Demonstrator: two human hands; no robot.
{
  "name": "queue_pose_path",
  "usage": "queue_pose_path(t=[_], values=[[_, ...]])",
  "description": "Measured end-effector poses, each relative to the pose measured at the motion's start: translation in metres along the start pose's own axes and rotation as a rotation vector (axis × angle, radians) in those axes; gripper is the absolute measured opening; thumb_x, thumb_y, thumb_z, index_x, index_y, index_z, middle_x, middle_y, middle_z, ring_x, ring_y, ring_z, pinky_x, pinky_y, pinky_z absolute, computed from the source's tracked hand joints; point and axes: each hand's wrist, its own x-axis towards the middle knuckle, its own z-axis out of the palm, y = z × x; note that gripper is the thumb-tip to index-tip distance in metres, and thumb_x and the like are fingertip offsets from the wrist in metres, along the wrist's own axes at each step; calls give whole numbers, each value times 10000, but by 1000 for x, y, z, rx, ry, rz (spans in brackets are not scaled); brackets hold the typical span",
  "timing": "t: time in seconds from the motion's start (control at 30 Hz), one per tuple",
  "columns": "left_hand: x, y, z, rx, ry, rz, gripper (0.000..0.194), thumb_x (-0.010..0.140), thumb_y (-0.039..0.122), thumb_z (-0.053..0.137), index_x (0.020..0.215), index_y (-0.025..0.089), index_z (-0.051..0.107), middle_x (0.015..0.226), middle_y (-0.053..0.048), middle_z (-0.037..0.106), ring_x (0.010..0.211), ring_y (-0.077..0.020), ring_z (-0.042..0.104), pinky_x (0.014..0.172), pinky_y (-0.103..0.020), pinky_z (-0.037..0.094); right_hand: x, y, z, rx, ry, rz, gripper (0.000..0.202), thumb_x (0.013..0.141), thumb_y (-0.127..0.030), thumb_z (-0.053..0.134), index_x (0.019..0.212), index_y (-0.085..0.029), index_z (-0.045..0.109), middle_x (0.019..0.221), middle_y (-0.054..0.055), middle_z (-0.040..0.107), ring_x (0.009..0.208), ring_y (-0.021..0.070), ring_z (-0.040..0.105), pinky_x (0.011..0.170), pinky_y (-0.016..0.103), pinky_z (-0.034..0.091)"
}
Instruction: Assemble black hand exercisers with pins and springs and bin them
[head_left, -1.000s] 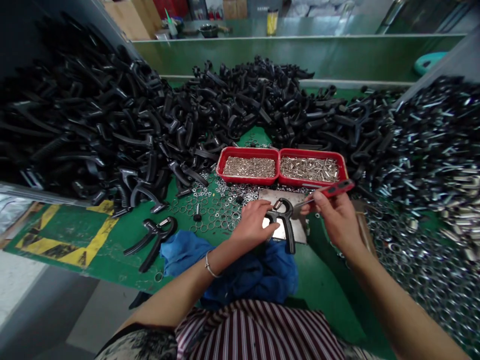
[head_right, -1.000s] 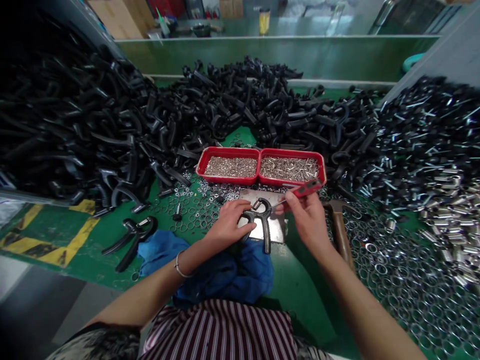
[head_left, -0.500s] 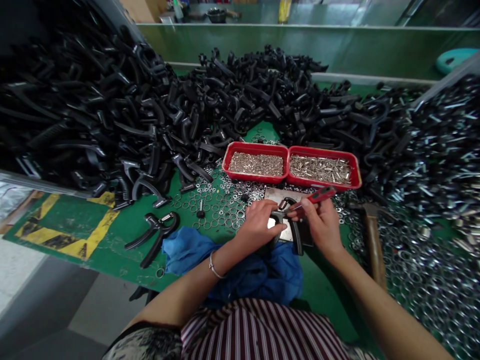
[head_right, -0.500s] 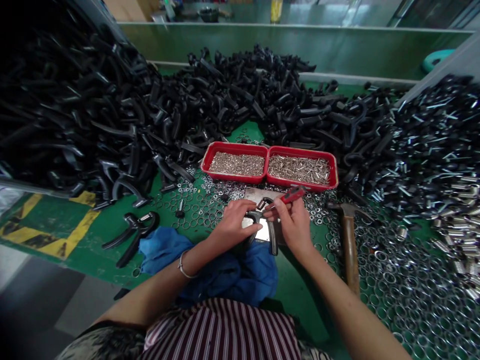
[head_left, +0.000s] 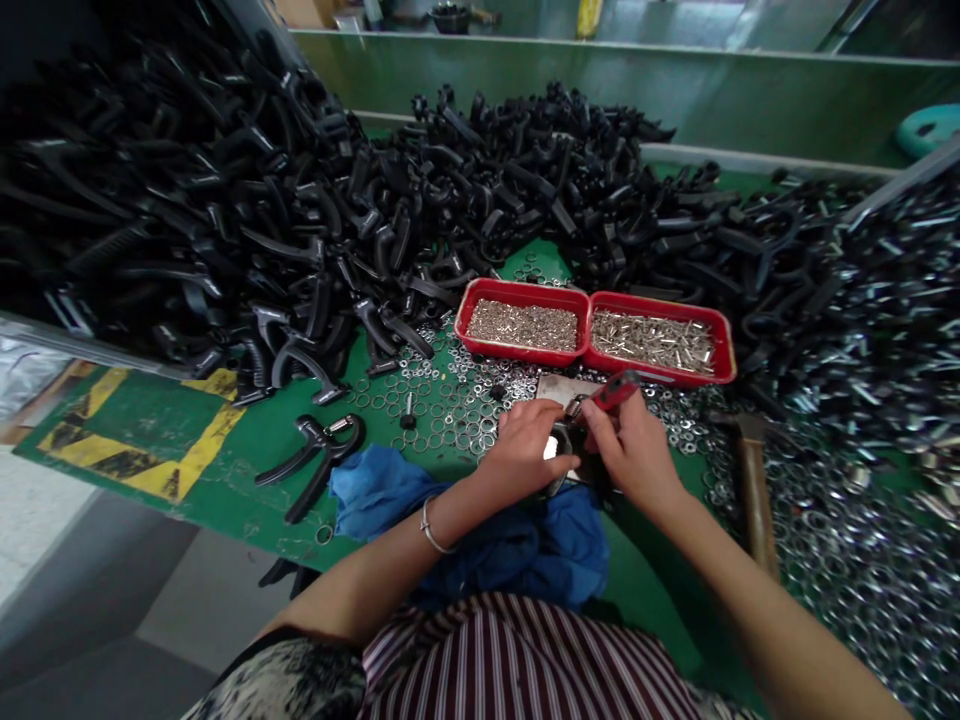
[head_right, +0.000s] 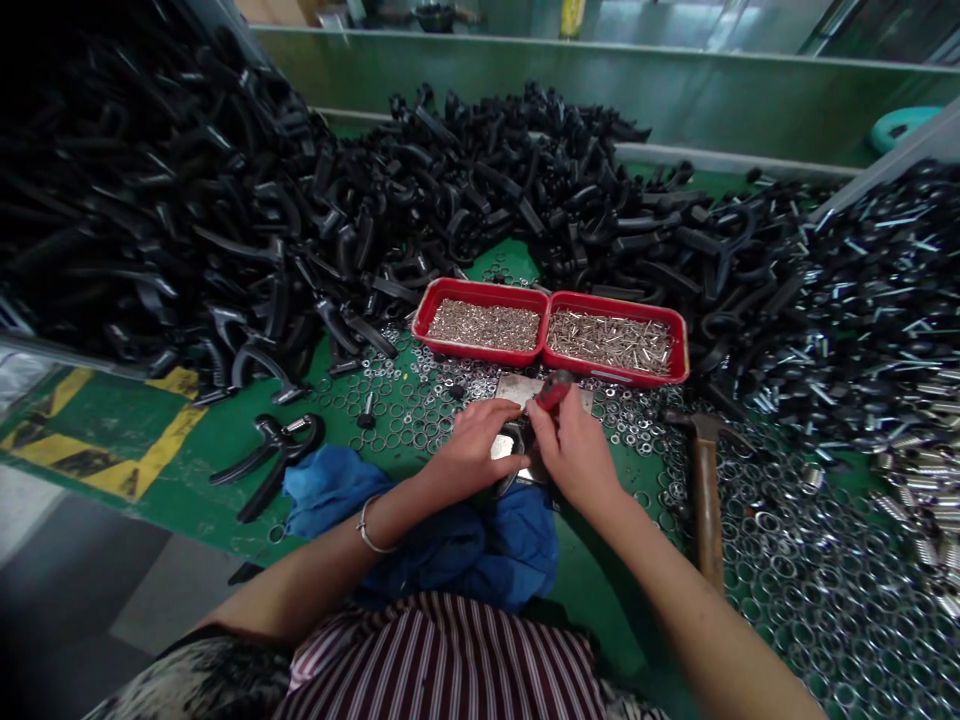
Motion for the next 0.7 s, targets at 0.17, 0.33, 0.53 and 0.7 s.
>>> queue_pose_path(t=[0.17,0.33,0.53,0.7], values=[[5,10,-7,76,-29,-43,480,840,382,682,1265,198,554,1325,-90,570,1216,-291,488,1020,-437,369,2,-22,-19,387,-37,-54,360,1003,-511,343,994,-212,543,602,-38,641,423,136,572,476,266,537],[4,5,-7,82,-78,-15,529,823,428,695,1275,198,547,1358,-104,548,1244,-307,472,1037,-458,360,3,8,-44,668,-27,105,317,1003,-514,324,1065,-251,490,648,-24,626,449,158,575,484,305,516],[8,-8,-33,86,-88,169,577,898,498,598,1385,209,489,1397,-108,530,1271,-273,462,1078,-432,352,-5,83,-82,-329,-171,252,451,897,-642,481,867,-215,621,740,71,695,628,243,644,586,355,480],[88,-27,-94,377,29,87,321,985,288,426,1152,189,682,1180,-111,666,1150,-239,561,1052,-393,383,21,52,-88,-369,14,-104,290,952,-438,510,1045,-218,674,1031,86,710,905,249,654,779,358,489]])
